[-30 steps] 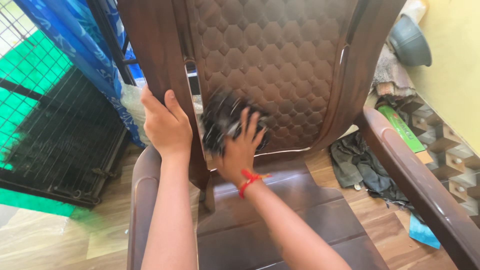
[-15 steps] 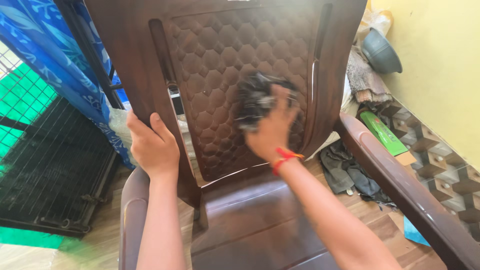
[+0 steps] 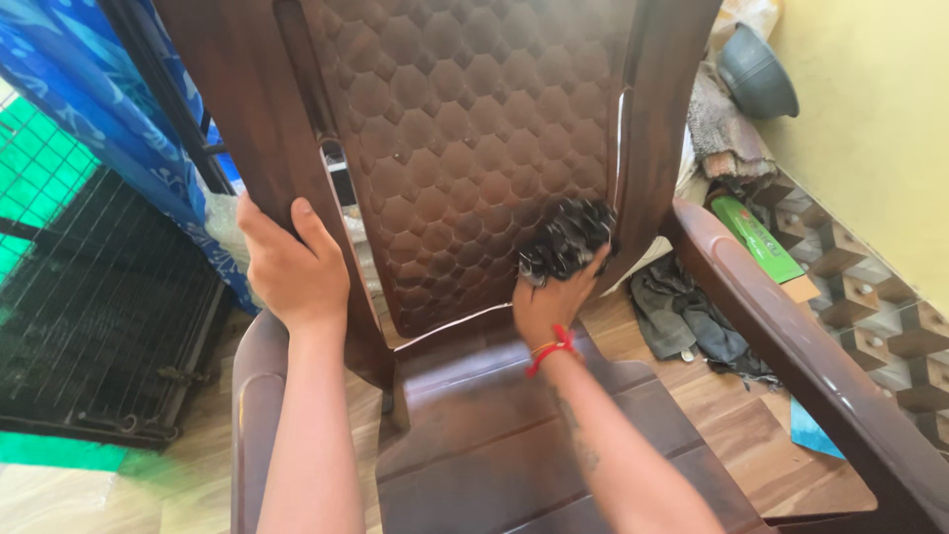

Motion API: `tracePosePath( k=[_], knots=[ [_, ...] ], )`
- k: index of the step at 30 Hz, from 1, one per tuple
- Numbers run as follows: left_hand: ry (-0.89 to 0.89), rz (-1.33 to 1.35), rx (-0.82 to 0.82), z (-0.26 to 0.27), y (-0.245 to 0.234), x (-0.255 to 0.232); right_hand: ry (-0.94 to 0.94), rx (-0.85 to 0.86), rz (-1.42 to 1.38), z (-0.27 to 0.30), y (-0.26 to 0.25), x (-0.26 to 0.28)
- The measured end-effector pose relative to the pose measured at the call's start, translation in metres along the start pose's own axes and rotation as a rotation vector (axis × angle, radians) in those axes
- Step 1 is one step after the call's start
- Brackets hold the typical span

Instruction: The person wipes a brown plastic chair with a dark patterned cloth. They clean the seat, the backrest, the armrests, and the legs of the chair in a systematic manner.

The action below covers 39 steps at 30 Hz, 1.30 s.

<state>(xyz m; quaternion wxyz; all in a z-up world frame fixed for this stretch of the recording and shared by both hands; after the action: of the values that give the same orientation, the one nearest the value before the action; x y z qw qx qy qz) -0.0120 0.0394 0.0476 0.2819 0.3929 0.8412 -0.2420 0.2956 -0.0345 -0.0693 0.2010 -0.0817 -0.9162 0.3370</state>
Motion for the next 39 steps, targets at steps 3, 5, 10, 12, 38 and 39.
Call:
tracePosePath(
  k=[3,5,10,12,38,39],
  knots=[
    [0.015,-0.006,0.007,-0.001,-0.001,0.003,0.375,0.017,-0.307,0.034,0.025,0.014],
    [0.022,-0.008,0.008,0.000,0.002,0.004,0.220,0.432,-0.544,0.052,0.046,0.062],
    [0.007,-0.014,0.022,0.000,0.002,0.006,-0.623,0.103,-0.151,0.034,-0.010,0.119],
    [0.009,-0.013,0.022,0.001,0.003,0.006,-0.679,0.381,0.100,0.005,0.011,0.092],
    [0.123,-0.247,0.055,0.004,0.012,0.002,-0.450,0.021,0.234,-0.095,-0.031,0.001],
    [0.127,-0.261,0.068,0.004,0.011,0.002,-0.389,0.032,0.266,-0.102,-0.030,-0.002]
  ],
)
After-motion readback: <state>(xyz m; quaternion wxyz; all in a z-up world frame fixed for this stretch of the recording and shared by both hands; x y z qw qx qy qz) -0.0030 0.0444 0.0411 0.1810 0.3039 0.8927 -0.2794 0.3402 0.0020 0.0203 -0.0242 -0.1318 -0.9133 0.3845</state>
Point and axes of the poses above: each hand's wrist, its own z-axis away from the middle knuckle, its own y-axis out of the palm, x = y × z, the point moved 7 cm from there along -z, towards the middle knuckle, and after that the axes turned 14 degrees about z, right-handed, at the moved point
